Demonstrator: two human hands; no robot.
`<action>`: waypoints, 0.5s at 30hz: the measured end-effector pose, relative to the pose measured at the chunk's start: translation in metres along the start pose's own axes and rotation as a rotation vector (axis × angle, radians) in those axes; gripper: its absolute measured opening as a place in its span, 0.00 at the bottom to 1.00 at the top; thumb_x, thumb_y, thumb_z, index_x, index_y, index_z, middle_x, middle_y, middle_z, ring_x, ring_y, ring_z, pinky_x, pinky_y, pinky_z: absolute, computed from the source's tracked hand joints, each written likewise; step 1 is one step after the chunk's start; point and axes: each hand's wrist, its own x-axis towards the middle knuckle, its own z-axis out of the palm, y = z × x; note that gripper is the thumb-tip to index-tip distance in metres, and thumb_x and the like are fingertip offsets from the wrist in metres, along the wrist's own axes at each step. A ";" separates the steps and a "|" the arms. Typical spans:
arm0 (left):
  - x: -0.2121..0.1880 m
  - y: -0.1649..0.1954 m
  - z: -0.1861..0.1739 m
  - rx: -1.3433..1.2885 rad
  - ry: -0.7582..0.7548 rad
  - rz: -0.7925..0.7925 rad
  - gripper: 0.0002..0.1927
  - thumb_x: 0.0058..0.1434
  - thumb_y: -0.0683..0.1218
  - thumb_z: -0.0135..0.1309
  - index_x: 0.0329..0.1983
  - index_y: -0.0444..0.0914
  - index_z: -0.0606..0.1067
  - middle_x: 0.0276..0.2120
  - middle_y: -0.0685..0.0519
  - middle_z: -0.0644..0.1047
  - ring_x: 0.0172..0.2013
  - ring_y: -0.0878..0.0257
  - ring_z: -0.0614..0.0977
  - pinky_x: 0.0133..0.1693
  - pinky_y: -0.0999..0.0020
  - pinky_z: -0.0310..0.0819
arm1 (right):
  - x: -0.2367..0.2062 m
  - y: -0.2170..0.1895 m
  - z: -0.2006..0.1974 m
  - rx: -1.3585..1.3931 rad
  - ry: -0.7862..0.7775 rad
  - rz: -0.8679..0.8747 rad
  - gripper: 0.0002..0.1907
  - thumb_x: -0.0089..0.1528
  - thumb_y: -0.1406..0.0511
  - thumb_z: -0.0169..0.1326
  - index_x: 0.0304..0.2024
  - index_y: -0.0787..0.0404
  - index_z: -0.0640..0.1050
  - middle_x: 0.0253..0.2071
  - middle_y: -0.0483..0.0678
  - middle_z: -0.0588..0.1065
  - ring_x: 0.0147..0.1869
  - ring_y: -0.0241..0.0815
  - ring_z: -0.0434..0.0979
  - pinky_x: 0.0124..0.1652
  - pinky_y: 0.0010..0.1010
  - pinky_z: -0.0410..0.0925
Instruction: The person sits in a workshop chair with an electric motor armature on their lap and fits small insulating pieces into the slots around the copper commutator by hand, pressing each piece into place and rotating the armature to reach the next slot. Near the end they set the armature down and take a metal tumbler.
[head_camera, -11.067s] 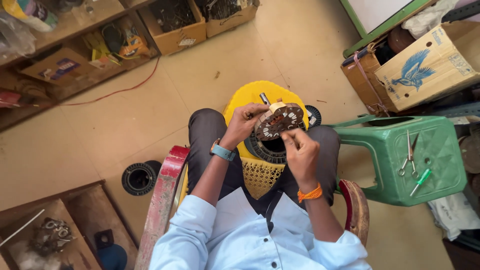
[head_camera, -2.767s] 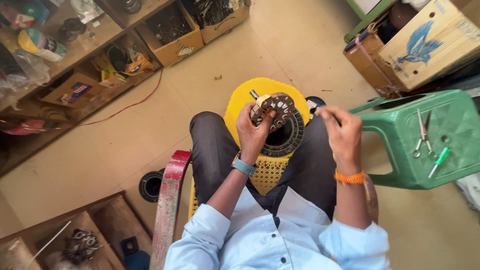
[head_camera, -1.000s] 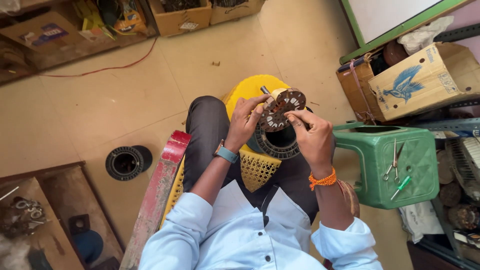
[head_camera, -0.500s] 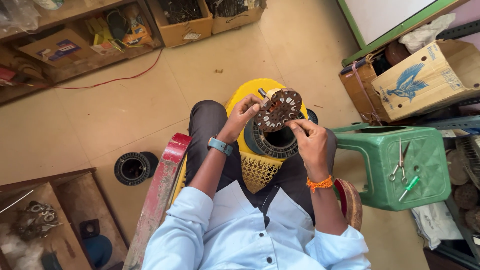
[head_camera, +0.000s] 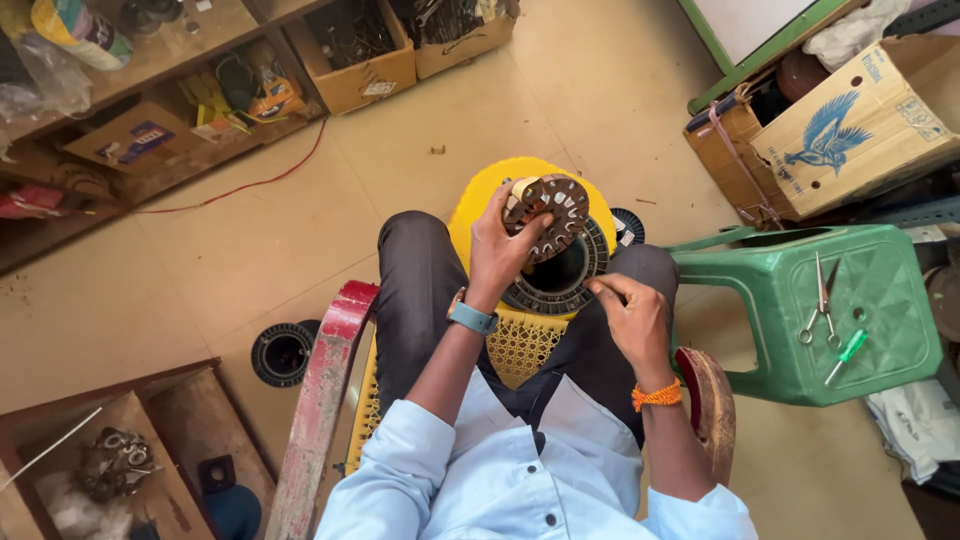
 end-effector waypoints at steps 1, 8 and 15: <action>0.001 -0.001 -0.003 0.001 -0.033 0.024 0.29 0.58 0.45 0.67 0.62 0.40 0.72 0.46 0.48 0.85 0.46 0.62 0.88 0.50 0.65 0.82 | -0.003 0.001 -0.001 0.025 -0.013 -0.027 0.10 0.65 0.64 0.58 0.42 0.65 0.83 0.34 0.50 0.83 0.37 0.33 0.83 0.39 0.27 0.71; -0.005 -0.001 -0.006 -0.095 -0.263 0.061 0.47 0.57 0.39 0.68 0.75 0.47 0.57 0.46 0.48 0.84 0.50 0.61 0.86 0.53 0.64 0.80 | -0.011 0.011 -0.009 0.339 -0.220 0.125 0.19 0.63 0.60 0.58 0.52 0.67 0.80 0.32 0.48 0.79 0.29 0.33 0.77 0.31 0.24 0.70; -0.018 0.011 -0.002 -0.210 -0.366 -0.007 0.52 0.58 0.37 0.65 0.80 0.48 0.50 0.48 0.45 0.84 0.53 0.57 0.85 0.54 0.61 0.80 | -0.014 0.020 -0.004 0.627 -0.332 0.217 0.20 0.68 0.63 0.53 0.56 0.71 0.78 0.35 0.50 0.79 0.32 0.34 0.76 0.35 0.25 0.70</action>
